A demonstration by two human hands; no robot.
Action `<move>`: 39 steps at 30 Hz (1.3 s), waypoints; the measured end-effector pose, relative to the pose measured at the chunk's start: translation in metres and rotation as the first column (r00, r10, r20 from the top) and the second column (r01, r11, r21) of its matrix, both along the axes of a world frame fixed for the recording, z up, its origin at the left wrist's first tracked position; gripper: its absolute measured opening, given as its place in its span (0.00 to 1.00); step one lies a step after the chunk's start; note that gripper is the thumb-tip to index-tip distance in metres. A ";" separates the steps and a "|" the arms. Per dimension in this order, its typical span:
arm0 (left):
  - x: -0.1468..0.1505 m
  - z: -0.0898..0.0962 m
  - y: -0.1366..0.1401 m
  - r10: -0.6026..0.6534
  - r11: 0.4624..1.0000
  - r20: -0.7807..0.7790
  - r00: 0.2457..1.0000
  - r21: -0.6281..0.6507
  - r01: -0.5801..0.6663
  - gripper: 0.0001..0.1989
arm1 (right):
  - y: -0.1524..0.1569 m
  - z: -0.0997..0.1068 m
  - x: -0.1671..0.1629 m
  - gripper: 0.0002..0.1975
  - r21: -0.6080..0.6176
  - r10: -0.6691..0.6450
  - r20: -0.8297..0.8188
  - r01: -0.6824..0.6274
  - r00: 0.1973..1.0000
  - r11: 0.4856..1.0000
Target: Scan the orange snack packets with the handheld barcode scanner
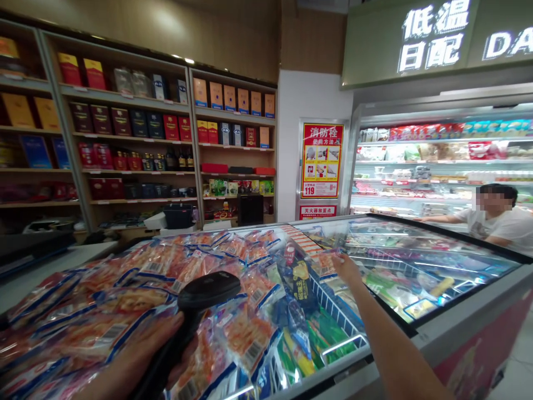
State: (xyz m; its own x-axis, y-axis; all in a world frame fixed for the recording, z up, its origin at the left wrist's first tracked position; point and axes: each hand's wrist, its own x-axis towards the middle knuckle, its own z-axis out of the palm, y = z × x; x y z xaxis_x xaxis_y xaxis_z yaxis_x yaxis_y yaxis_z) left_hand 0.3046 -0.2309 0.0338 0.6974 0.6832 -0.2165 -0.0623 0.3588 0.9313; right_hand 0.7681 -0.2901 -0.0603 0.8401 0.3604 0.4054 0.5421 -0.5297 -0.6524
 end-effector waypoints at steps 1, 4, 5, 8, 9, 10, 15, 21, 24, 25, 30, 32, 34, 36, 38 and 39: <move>0.000 -0.002 0.001 0.007 1.000 -0.007 1.000 0.001 -0.007 0.17 | 0.000 -0.002 0.004 0.24 -0.081 -0.008 0.001 0.008 1.000 0.997; -0.001 -0.004 0.004 0.023 1.000 -0.041 0.999 -0.015 -0.024 0.17 | -0.001 -0.001 0.003 0.29 -0.253 -0.062 0.004 0.061 0.998 0.966; -0.002 -0.003 0.005 0.027 0.999 -0.044 0.999 -0.019 -0.027 0.17 | -0.001 0.003 -0.003 0.30 -0.276 -0.100 0.034 0.106 0.994 0.955; -0.005 -0.002 0.007 0.022 1.000 -0.020 1.000 0.005 -0.022 0.17 | 0.008 0.019 -0.043 0.24 -0.229 -0.159 0.251 0.218 0.955 0.949; -0.007 -0.002 0.006 0.019 1.000 -0.011 1.000 0.015 -0.019 0.17 | 0.015 0.024 -0.063 0.22 -0.185 -0.118 0.331 0.187 0.936 0.965; -0.008 -0.001 0.005 0.014 1.000 -0.007 1.000 0.023 -0.014 0.18 | 0.023 0.029 -0.084 0.22 -0.179 -0.022 0.361 0.092 0.932 0.979; -0.014 0.003 -0.004 -0.029 0.999 0.024 0.999 0.017 0.029 0.19 | 0.073 0.030 -0.175 0.19 -0.241 0.415 0.066 -0.389 0.907 0.889; -0.030 0.011 -0.005 -0.091 0.995 0.027 0.995 0.040 0.090 0.19 | 0.084 0.020 -0.192 0.15 -0.057 0.533 -0.204 -0.554 0.821 0.831; -0.036 0.012 -0.003 -0.170 0.985 0.064 0.983 0.010 0.170 0.19 | 0.066 0.024 -0.177 0.11 0.063 0.498 -0.201 -0.496 0.844 0.866; -0.037 0.012 -0.003 -0.182 0.983 0.073 0.981 0.003 0.182 0.19 | 0.060 0.026 -0.171 0.12 0.128 0.463 -0.175 -0.446 0.869 0.886; -0.031 0.012 -0.013 -0.151 0.988 0.087 0.985 0.022 0.150 0.21 | 0.038 0.030 -0.148 0.17 0.449 0.286 -0.076 -0.224 0.955 0.865; -0.029 0.012 -0.018 -0.151 0.988 0.070 0.986 0.045 0.148 0.22 | 0.036 0.028 -0.142 0.18 0.488 0.242 -0.083 -0.173 0.967 0.856; -0.029 0.013 -0.019 -0.193 0.980 0.047 0.980 0.055 0.190 0.23 | 0.037 0.026 -0.138 0.19 0.503 0.227 -0.100 -0.148 0.969 0.852; -0.029 0.014 -0.019 -0.234 0.971 0.033 0.972 0.046 0.233 0.23 | 0.039 0.026 -0.136 0.19 0.511 0.233 -0.111 -0.146 0.966 0.847; -0.029 0.015 -0.017 -0.244 0.970 0.030 0.969 0.027 0.243 0.23 | 0.041 0.026 -0.135 0.19 0.523 0.241 -0.107 -0.151 0.965 0.839; -0.030 0.015 -0.017 -0.243 0.970 0.033 0.970 0.019 0.242 0.23 | 0.041 0.026 -0.135 0.19 0.531 0.244 -0.100 -0.156 0.965 0.833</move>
State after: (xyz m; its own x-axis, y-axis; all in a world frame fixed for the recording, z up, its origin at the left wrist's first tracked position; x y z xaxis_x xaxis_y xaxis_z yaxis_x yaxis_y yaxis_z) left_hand 0.2751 -0.2480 0.0492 0.8496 0.4958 -0.1801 -0.0078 0.3532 0.9355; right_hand 0.6331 -0.2490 -0.0347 0.8403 0.3040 0.4489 0.4669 0.0148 -0.8842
